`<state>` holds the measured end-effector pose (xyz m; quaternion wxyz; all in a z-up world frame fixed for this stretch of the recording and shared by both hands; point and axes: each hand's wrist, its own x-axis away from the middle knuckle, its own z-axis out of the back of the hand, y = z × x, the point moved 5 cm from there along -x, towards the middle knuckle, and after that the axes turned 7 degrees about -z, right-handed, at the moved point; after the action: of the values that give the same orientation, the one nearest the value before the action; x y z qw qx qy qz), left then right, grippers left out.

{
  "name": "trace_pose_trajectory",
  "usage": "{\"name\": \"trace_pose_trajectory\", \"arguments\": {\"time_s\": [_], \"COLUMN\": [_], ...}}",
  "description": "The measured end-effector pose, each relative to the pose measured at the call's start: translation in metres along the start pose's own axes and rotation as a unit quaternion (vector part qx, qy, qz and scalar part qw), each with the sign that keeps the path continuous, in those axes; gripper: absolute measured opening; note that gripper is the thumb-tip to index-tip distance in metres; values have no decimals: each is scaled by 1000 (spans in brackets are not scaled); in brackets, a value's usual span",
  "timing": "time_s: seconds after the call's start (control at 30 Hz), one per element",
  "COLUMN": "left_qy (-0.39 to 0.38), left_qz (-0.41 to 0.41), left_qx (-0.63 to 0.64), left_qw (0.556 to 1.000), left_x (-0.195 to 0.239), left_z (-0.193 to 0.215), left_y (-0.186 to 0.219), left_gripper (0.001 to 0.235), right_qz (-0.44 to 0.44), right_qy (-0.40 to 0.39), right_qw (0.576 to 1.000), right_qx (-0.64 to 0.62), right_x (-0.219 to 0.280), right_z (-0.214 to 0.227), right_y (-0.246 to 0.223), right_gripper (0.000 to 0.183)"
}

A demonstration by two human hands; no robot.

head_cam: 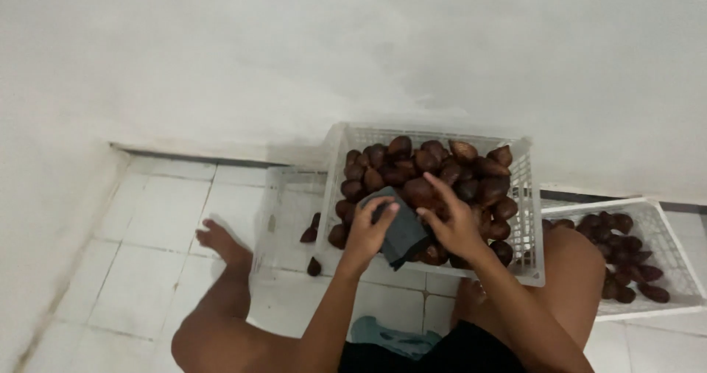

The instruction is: The person sits on the floor and wipes dark brown fruits with a gray cloth. They pick up fruits from a white plastic crate, rub them with the cloth, and place them into a second crate to the right.

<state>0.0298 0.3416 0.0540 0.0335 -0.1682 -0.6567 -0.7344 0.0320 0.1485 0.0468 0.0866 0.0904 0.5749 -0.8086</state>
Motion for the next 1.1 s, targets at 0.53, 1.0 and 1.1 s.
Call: {"name": "trace_pose_trajectory", "arguments": {"time_s": [0.53,1.0,1.1], "left_qy": [-16,41,-7], "left_qz": [-171,-134,-141], "left_qx": [312,63,82], "left_qw": [935,988,987], "left_x": [-36,-31,-27], "left_z": [-49,-39,-44], "left_y": [-50,-55,-57], "left_gripper": [19,33,42], "right_qz": [-338,-16,38], "right_qy": [-83,-98,-62], "right_qw": [823,991,997], "right_qx": [-449,-88,-23], "right_x": [44,29,35], "right_z": [-22,-23,-32], "right_y": [109,30,29], "right_gripper": [79,82,70]}}
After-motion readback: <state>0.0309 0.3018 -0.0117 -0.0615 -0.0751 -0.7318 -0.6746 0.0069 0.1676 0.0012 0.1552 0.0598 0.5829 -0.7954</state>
